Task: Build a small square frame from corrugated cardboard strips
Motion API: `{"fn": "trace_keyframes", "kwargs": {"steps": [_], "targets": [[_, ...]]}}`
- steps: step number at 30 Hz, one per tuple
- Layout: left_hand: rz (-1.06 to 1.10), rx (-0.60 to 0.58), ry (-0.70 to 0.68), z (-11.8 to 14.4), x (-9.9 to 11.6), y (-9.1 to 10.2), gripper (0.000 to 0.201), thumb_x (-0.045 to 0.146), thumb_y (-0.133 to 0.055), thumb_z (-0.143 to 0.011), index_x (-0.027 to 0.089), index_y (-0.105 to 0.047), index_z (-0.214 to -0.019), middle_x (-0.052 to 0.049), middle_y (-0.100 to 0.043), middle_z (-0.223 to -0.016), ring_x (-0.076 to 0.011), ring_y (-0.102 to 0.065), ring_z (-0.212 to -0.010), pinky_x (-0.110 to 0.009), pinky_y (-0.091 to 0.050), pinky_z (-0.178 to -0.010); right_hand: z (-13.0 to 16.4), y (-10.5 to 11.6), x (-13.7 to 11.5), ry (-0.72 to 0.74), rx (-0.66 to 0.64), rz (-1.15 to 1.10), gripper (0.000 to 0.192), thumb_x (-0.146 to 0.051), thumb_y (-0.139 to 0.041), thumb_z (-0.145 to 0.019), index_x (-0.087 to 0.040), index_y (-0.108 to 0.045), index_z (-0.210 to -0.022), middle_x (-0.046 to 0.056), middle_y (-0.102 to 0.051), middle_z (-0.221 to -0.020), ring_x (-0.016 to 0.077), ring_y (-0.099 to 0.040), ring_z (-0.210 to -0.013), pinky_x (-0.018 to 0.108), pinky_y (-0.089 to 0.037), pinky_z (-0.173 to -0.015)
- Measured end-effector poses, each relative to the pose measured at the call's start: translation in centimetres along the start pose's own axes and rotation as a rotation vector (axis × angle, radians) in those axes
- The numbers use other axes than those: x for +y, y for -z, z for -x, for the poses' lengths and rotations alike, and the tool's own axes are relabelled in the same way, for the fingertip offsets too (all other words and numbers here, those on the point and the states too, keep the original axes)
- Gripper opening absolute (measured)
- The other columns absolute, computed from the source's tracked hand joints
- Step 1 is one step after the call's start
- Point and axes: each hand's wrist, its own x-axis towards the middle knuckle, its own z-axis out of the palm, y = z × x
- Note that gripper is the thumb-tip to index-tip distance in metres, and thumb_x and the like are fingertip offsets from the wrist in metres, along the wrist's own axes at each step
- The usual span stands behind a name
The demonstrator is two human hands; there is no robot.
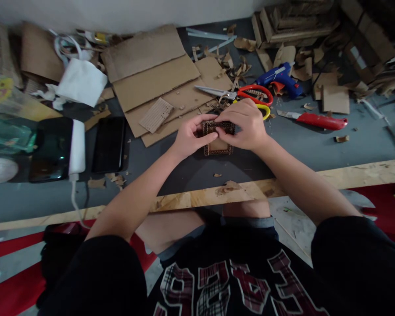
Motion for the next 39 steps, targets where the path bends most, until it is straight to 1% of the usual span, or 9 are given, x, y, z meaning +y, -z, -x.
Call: {"fn": "trace_keyframes", "kwargs": {"steps": [5,9,11,15,18,25,31,35,39], "targets": [[0.087,-0.054,-0.007,0.1,0.3,0.1,0.061,0.057,-0.077,-0.077,0.023,-0.063,-0.127,-0.006,-0.075,-0.115,-0.0219,-0.073,-0.101,-0.035,-0.061,-0.089,-0.1,-0.1,0.0,0.010,0.061,0.017,0.025,-0.039,-0.055,-0.085,-0.026,-0.073,-0.097,0.004,-0.074,-0.098,0.0257,-0.066,-0.097,0.050,-0.047,-0.095],[0.093,-0.051,-0.004,0.0,0.0,-0.1,0.059,0.056,-0.076,-0.078,0.024,-0.064,-0.126,-0.006,-0.074,-0.118,-0.0230,-0.072,-0.106,-0.037,-0.059,-0.094,-0.1,-0.2,0.1,0.011,0.053,0.043,0.025,-0.039,-0.055,-0.086,-0.026,-0.073,-0.098,0.004,-0.074,-0.098,0.0256,-0.066,-0.095,0.050,-0.047,-0.094],[0.078,-0.016,-0.013,-0.1,-0.2,-0.2,0.057,0.056,-0.075,-0.079,0.022,-0.066,-0.123,-0.006,-0.075,-0.115,-0.0223,-0.073,-0.103,-0.036,-0.060,-0.092,-0.1,-0.2,0.2,0.018,0.044,0.055,0.025,-0.039,-0.054,-0.087,-0.026,-0.073,-0.099,0.004,-0.074,-0.099,0.0256,-0.066,-0.095,0.050,-0.046,-0.095],[0.004,0.107,-0.062,-0.1,-0.3,-0.5,0.049,0.056,-0.075,-0.079,0.019,-0.072,-0.111,-0.005,-0.077,-0.100,-0.0170,-0.073,-0.086,-0.028,-0.059,-0.075,0.0,-0.3,0.3,0.045,0.033,0.075,0.026,-0.037,-0.054,-0.089,-0.026,-0.072,-0.104,0.004,-0.074,-0.102,0.0254,-0.066,-0.098,0.050,-0.046,-0.097],[-0.052,0.182,-0.122,-0.1,-0.4,-0.5,0.047,0.057,-0.074,-0.080,0.019,-0.073,-0.106,-0.003,-0.076,-0.089,-0.0131,-0.070,-0.075,-0.024,-0.057,-0.067,0.0,-0.4,0.6,0.097,0.070,0.066,0.029,-0.037,-0.054,-0.089,-0.024,-0.072,-0.108,0.004,-0.074,-0.102,0.0244,-0.067,-0.098,0.049,-0.047,-0.096],[-0.061,0.218,-0.165,-0.4,-0.4,-0.2,0.044,0.056,-0.073,-0.082,0.019,-0.072,-0.107,-0.004,-0.076,-0.092,-0.0121,-0.070,-0.076,-0.022,-0.056,-0.067,0.1,-0.8,1.0,0.118,0.196,0.079,0.028,-0.034,-0.056,-0.088,-0.024,-0.072,-0.109,0.005,-0.075,-0.102,0.0239,-0.069,-0.097,0.046,-0.051,-0.092],[-0.045,0.222,-0.181,-0.4,-0.4,-0.1,0.042,0.055,-0.073,-0.082,0.020,-0.073,-0.105,-0.003,-0.077,-0.093,-0.0122,-0.071,-0.077,-0.022,-0.057,-0.068,0.0,-0.3,1.0,0.139,0.150,0.071,0.028,-0.035,-0.055,-0.089,-0.024,-0.072,-0.109,0.005,-0.075,-0.102,0.0239,-0.069,-0.098,0.045,-0.052,-0.091],[-0.020,0.227,-0.163,-0.4,-0.3,-0.1,0.031,0.045,-0.079,-0.078,0.019,-0.076,-0.096,-0.001,-0.077,-0.086,-0.0104,-0.069,-0.071,-0.019,-0.054,-0.062,-0.1,0.4,1.5,0.220,0.066,0.023,0.031,-0.038,-0.054,-0.090,-0.022,-0.072,-0.110,0.006,-0.074,-0.104,0.0227,-0.069,-0.098,0.043,-0.053,-0.088],[-0.024,0.234,-0.145,-0.4,-0.3,-0.1,0.028,0.039,-0.078,-0.077,0.019,-0.076,-0.097,-0.001,-0.077,-0.087,-0.0113,-0.069,-0.070,-0.021,-0.055,-0.061,-0.1,0.5,1.8,0.215,0.044,0.023,0.032,-0.033,-0.051,-0.091,-0.024,-0.072,-0.112,0.005,-0.074,-0.105,0.0219,-0.069,-0.100,0.042,-0.053,-0.090]]}}
